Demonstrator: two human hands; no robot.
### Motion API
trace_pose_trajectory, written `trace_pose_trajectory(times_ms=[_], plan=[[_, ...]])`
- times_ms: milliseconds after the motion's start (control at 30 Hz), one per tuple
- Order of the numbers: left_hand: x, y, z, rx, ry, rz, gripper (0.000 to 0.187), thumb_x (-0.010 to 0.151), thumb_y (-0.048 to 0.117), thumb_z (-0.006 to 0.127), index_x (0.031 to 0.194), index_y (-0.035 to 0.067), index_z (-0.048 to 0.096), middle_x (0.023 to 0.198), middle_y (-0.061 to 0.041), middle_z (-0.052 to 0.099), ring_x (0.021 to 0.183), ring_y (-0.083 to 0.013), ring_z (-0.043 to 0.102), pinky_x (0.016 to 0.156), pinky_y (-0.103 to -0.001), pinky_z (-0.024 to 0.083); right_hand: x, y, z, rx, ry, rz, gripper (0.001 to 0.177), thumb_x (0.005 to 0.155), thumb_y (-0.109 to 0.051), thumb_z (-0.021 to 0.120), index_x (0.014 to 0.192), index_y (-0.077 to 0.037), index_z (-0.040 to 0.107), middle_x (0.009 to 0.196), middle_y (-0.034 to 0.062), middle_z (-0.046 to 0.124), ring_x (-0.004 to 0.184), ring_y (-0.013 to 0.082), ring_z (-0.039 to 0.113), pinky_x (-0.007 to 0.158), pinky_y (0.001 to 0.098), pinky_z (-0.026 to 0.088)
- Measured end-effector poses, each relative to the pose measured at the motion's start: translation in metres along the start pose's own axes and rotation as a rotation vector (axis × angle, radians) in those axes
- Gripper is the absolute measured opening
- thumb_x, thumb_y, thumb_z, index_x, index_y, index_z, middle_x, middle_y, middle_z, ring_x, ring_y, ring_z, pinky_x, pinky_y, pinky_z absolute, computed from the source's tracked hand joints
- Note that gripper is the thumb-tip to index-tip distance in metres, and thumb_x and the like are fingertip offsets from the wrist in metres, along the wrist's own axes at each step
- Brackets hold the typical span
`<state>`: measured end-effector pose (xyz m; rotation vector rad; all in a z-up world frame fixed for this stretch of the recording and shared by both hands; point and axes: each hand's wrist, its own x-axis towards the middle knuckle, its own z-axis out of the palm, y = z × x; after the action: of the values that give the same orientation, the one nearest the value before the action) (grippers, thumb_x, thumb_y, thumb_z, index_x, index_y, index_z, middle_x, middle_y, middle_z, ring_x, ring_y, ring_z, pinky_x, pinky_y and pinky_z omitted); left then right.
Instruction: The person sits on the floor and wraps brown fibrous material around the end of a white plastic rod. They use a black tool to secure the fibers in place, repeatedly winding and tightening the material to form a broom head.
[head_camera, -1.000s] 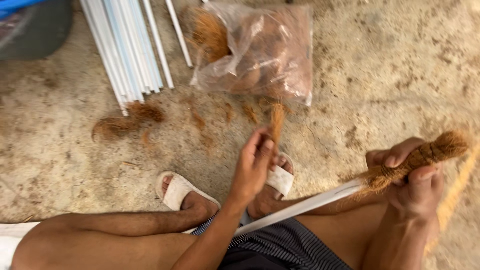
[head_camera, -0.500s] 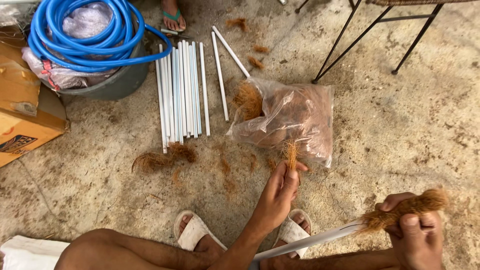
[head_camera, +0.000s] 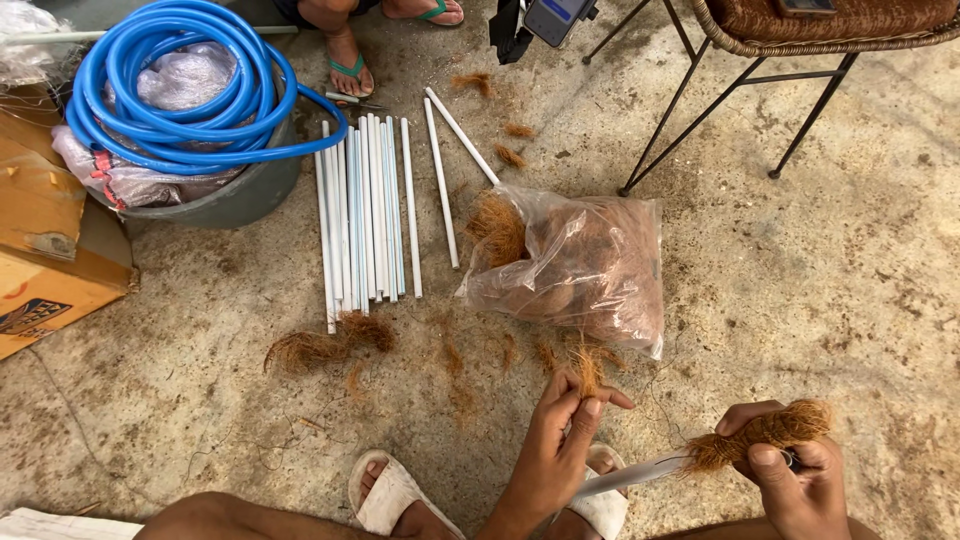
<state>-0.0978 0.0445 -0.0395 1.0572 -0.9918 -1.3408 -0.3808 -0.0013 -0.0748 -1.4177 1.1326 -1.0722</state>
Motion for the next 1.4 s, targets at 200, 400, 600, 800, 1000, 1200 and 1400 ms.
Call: trace_pose_trajectory(times_ms=[200,400,600,800,1000,1200,1400], plan=[[0.003,-0.005,-0.015,0.12,0.075,0.059,0.03,0.104,0.026,0.058,0.116,0.001,0.07,0.097,-0.001,0.061,0.065,-0.0088,0.047,0.058,-0.025,0.044,-0.001,0.008,0.008,0.033,-0.063,0.02,0.027,0.098,-0.017,0.071,0.11,0.007,0.068,0.088,0.0211,0.067,0.066,0.0148,0.049,0.058,0.0329,0.046],[0.004,-0.007,-0.026,0.179,0.126,0.074,0.032,0.105,0.025,0.059,0.102,-0.002,0.076,0.09,-0.001,0.046,0.068,-0.0085,0.043,0.057,-0.026,0.041,0.004,0.009,0.02,0.118,-0.147,-0.15,0.017,0.098,-0.015,0.068,0.097,0.001,0.073,0.101,0.0196,0.071,0.077,0.0194,0.07,0.067,0.039,0.06],[0.008,0.011,-0.029,0.177,0.155,0.019,0.031,0.104,0.024,0.057,0.11,-0.001,0.075,0.09,0.001,0.046,0.073,-0.0092,0.043,0.063,-0.026,0.042,0.008,0.003,0.03,0.201,-0.137,-0.108,0.016,0.094,-0.011,0.068,0.102,0.002,0.07,0.103,0.0228,0.074,0.094,0.0297,0.076,0.079,0.0496,0.066],[0.01,0.01,-0.029,0.176,0.146,0.025,0.026,0.103,0.023,0.061,0.105,-0.001,0.072,0.088,-0.001,0.058,0.08,-0.01,0.056,0.075,-0.028,0.05,0.009,0.004,0.032,0.167,-0.144,-0.114,0.016,0.094,-0.011,0.068,0.103,0.001,0.071,0.104,0.0229,0.074,0.097,0.0298,0.075,0.081,0.0494,0.066],[0.009,0.002,-0.032,0.16,0.102,0.073,0.03,0.106,0.023,0.06,0.1,-0.002,0.074,0.085,-0.002,0.055,0.077,-0.0105,0.052,0.071,-0.029,0.047,0.012,0.0,0.031,0.17,-0.136,-0.077,0.022,0.095,-0.015,0.068,0.105,0.005,0.071,0.103,0.022,0.073,0.093,0.0281,0.074,0.08,0.0469,0.065],[0.01,0.001,-0.025,0.025,0.069,-0.041,0.025,0.102,0.024,0.063,0.104,0.0,0.071,0.079,-0.001,0.056,0.068,-0.0095,0.05,0.061,-0.027,0.046,0.015,-0.004,0.028,-0.021,-0.081,-0.034,0.029,0.095,-0.024,0.065,0.104,0.003,0.071,0.095,0.0143,0.071,0.066,0.014,0.063,0.057,0.032,0.052],[0.008,0.001,-0.011,-0.035,0.01,-0.057,0.023,0.102,0.024,0.066,0.102,0.0,0.064,0.086,-0.006,0.066,0.079,-0.0108,0.062,0.072,-0.028,0.055,0.009,-0.007,0.024,-0.044,-0.044,-0.026,0.03,0.096,-0.025,0.065,0.103,0.003,0.072,0.087,0.0117,0.071,0.055,0.0092,0.054,0.048,0.0291,0.044]])
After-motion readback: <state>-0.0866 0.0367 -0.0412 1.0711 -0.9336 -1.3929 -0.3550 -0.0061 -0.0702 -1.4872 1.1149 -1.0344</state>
